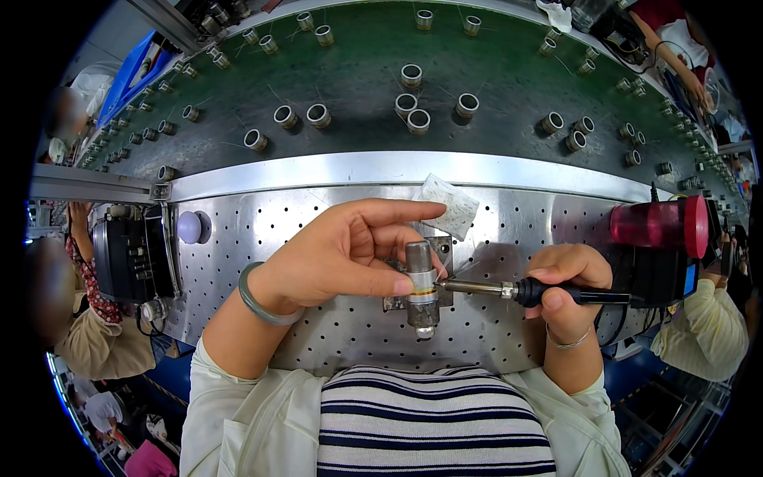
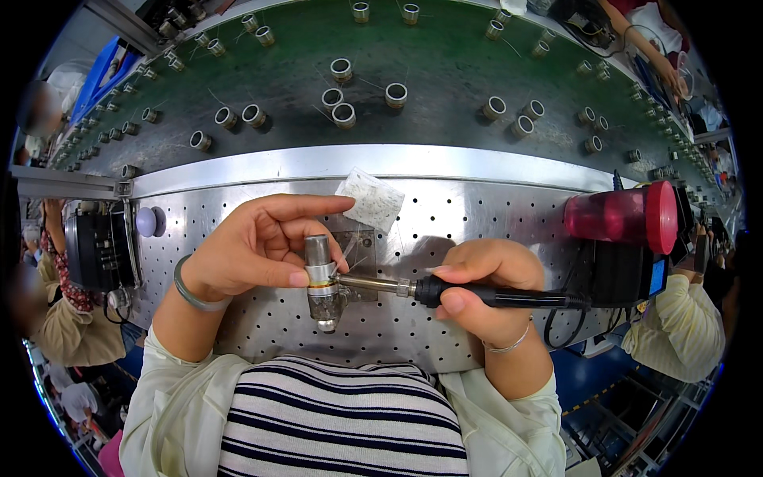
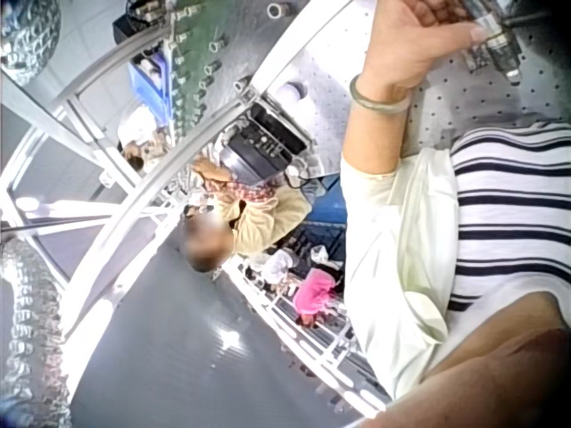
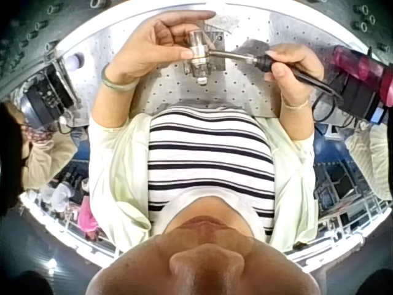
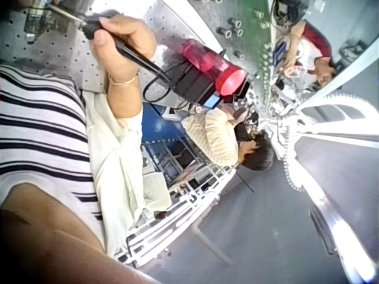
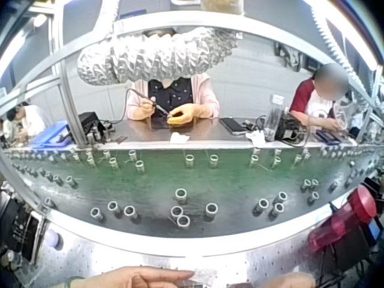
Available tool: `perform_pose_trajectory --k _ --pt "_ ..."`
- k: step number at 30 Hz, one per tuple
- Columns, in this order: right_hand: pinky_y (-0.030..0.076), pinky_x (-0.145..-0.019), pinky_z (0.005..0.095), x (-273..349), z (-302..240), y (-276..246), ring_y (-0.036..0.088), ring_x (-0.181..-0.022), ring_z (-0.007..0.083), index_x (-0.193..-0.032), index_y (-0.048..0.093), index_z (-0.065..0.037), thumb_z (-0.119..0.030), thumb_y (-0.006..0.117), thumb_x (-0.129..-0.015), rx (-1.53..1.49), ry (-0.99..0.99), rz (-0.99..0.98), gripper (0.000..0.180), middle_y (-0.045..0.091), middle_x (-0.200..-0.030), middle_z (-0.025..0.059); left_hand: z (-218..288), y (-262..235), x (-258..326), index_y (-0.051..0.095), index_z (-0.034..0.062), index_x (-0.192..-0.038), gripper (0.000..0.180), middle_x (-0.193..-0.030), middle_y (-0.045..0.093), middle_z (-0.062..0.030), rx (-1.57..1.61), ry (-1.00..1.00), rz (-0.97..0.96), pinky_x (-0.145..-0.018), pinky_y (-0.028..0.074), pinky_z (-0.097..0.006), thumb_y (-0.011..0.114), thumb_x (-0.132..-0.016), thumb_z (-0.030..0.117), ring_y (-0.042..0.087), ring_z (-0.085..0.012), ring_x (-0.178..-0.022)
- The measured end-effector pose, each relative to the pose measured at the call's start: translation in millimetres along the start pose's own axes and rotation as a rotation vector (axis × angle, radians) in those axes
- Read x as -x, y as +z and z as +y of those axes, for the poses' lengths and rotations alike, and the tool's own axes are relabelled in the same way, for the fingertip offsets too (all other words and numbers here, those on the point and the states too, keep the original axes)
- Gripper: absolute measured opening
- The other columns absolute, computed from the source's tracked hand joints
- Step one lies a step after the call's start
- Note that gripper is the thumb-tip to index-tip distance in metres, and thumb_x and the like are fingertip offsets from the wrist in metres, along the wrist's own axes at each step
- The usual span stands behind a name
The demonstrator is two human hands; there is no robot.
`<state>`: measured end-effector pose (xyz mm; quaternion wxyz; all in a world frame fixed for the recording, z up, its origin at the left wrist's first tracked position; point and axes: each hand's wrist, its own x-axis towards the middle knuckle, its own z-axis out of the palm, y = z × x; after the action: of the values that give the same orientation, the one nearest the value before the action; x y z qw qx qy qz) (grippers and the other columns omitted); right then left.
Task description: The person uses a soldering iron to apply heat to small cylindrical metal components held in a fixture. They repeatedly pick up components from a rotating tray, solder them, and place them back on the tray.
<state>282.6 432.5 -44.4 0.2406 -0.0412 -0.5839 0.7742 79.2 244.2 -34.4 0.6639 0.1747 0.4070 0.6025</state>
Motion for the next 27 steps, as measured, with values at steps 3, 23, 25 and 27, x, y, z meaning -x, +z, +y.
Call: perform_pose_trajectory --k 3,23,25,27 --pt "0.047 -0.052 0.0249 0.8 -0.5 -0.4 0.06 -0.054 0.0163 -0.084 0.063 0.006 -0.001 0.073 -0.074 -0.008 0.006 0.013 0.016 0.063 -0.068 0.0123 1.4 0.4 -0.5 0.034 -0.0084 -0.139 0.076 -0.102 0.063 -0.0202 0.004 -0.004 -0.018 -0.084 0.052 -0.025 0.07 -0.073 -0.007 0.063 -0.0221 -0.1" --pt "0.046 -0.051 0.0259 -0.2 2.1 -2.5 0.061 -0.053 0.018 -0.085 0.063 0.007 0.003 0.072 -0.07 -0.018 -0.048 -0.006 0.017 0.062 -0.067 0.0124 -2.7 5.5 -3.1 0.039 -0.006 -0.137 0.076 -0.1 0.062 -0.0146 -0.008 0.018 0.021 -0.077 0.051 -0.021 0.074 -0.07 -0.003 0.061 -0.0177 -0.096" --pt "0.046 -0.051 0.026 -0.2 2.8 -3.4 0.061 -0.053 0.0181 -0.085 0.063 0.007 0.003 0.072 -0.07 0.013 -0.064 -0.021 0.018 0.063 -0.067 0.0125 -3.0 6.6 -2.9 0.039 -0.0061 -0.137 0.076 -0.099 0.062 -0.0146 0.003 0.022 0.027 -0.077 0.051 -0.021 0.074 -0.07 -0.002 0.061 -0.0177 -0.096" --pt "0.046 -0.051 0.026 -1.2 1.1 -1.3 0.061 -0.054 0.0182 -0.085 0.064 0.007 0.003 0.073 -0.07 -0.046 -0.036 -0.018 0.019 0.063 -0.067 0.0128 -3.5 8.8 -2.4 0.04 -0.0061 -0.137 0.076 -0.099 0.062 -0.0146 0.019 0.035 0.036 -0.076 0.05 -0.021 0.074 -0.07 -0.001 0.061 -0.0177 -0.096"
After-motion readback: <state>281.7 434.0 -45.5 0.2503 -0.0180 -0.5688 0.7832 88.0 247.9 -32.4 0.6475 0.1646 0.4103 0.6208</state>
